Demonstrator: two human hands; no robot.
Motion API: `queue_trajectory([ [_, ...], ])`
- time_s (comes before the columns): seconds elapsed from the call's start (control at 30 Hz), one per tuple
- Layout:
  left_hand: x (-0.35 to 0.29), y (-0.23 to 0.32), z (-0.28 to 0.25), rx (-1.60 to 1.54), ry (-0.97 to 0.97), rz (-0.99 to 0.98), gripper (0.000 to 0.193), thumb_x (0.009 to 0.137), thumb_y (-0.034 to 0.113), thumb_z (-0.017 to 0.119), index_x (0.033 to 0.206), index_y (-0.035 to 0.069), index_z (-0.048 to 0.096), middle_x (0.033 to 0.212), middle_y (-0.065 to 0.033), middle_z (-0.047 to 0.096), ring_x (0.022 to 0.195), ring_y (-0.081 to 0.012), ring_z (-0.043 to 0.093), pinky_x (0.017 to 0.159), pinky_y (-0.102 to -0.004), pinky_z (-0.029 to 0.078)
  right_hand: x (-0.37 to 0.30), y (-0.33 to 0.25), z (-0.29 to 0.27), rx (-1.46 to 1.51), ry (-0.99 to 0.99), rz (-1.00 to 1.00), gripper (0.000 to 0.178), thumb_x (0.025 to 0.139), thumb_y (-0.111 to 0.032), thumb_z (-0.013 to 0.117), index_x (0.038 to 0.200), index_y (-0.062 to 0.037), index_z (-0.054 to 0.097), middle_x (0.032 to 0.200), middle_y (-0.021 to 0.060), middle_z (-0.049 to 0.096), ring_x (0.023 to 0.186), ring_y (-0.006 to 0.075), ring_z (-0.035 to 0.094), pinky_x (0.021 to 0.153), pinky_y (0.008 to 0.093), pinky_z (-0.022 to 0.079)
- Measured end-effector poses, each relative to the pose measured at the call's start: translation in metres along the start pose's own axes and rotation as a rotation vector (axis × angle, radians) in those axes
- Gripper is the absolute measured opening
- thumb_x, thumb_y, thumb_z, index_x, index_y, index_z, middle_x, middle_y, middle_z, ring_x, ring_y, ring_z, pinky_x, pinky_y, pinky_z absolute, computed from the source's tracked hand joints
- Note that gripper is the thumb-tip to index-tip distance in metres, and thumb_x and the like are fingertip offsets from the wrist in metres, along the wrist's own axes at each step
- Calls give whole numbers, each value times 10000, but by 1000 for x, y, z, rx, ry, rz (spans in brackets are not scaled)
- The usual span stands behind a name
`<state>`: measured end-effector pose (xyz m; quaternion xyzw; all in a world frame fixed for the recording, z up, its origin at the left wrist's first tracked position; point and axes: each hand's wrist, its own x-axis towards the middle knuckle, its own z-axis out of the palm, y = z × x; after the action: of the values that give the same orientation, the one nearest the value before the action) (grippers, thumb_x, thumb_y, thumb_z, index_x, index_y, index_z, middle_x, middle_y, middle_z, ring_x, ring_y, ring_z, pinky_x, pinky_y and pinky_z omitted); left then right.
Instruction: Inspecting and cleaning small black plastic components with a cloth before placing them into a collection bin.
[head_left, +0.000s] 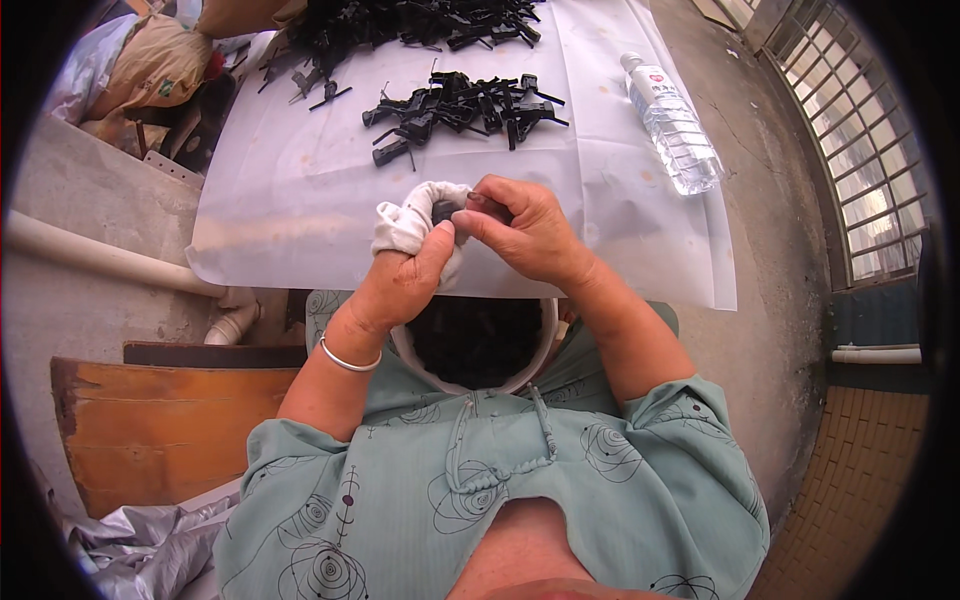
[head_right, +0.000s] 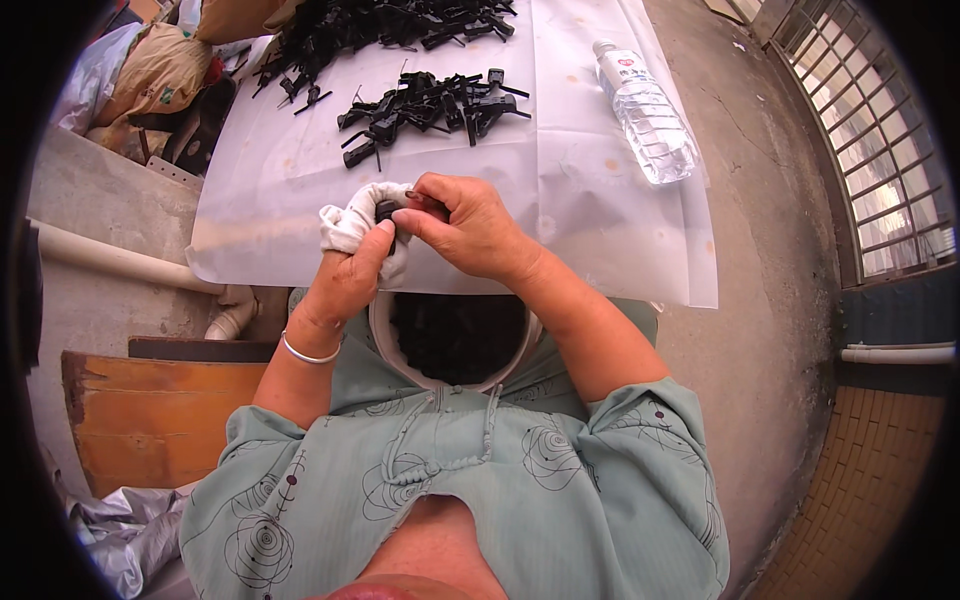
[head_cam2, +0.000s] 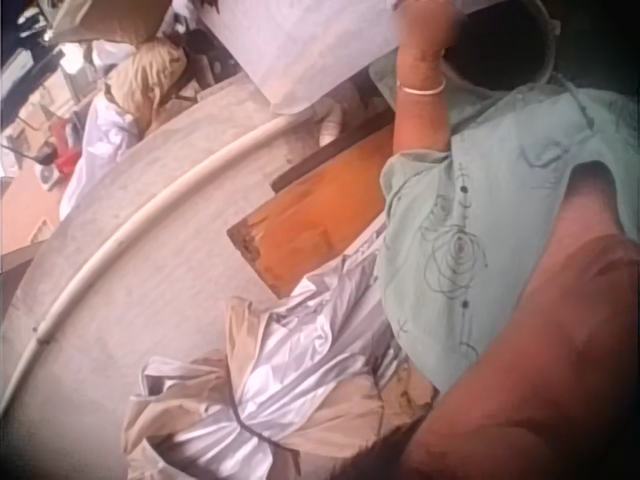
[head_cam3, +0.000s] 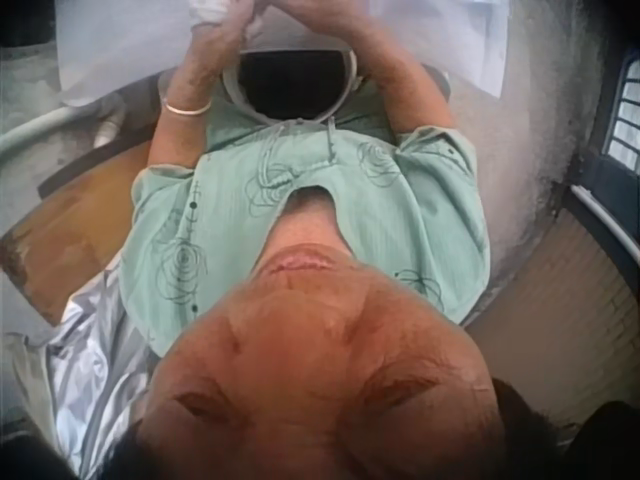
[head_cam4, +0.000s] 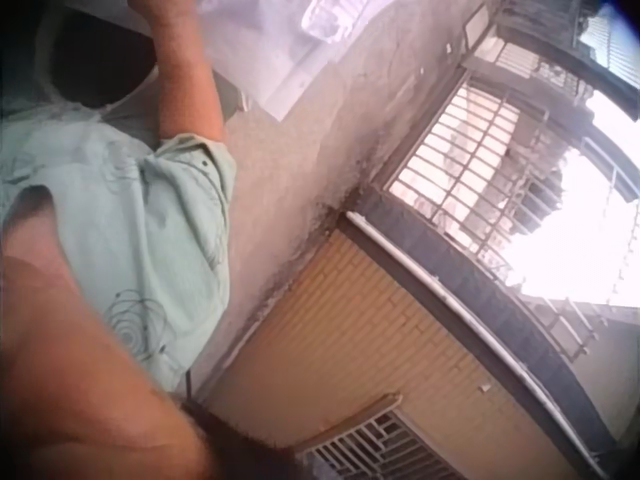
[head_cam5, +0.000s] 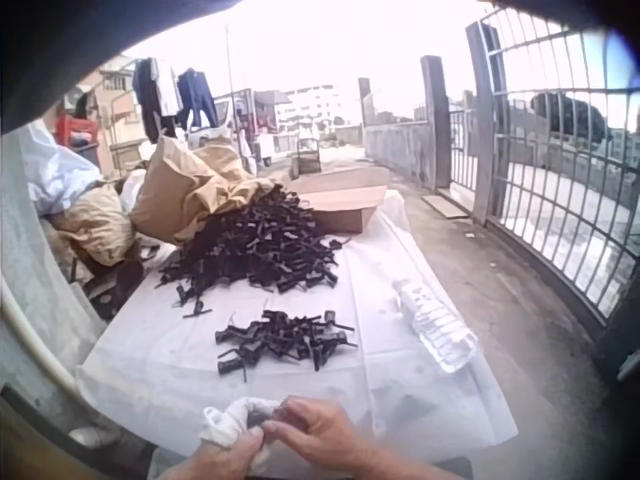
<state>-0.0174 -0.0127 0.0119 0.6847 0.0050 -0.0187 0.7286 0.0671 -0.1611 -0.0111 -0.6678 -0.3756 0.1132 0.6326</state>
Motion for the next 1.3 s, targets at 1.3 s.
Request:
queue_trajectory([
  [1.3, -44, -19, -40, -247, 70, -148, 248, 917, 172, 464, 1116, 34, 516, 927, -97, 613, 572, -69, 553, 468, -215, 416, 15, -15, -18, -683, 170, -88, 261, 778, -135, 615, 1027, -75, 563, 732, 108, 599, 633, 293, 591, 555, 365, 469],
])
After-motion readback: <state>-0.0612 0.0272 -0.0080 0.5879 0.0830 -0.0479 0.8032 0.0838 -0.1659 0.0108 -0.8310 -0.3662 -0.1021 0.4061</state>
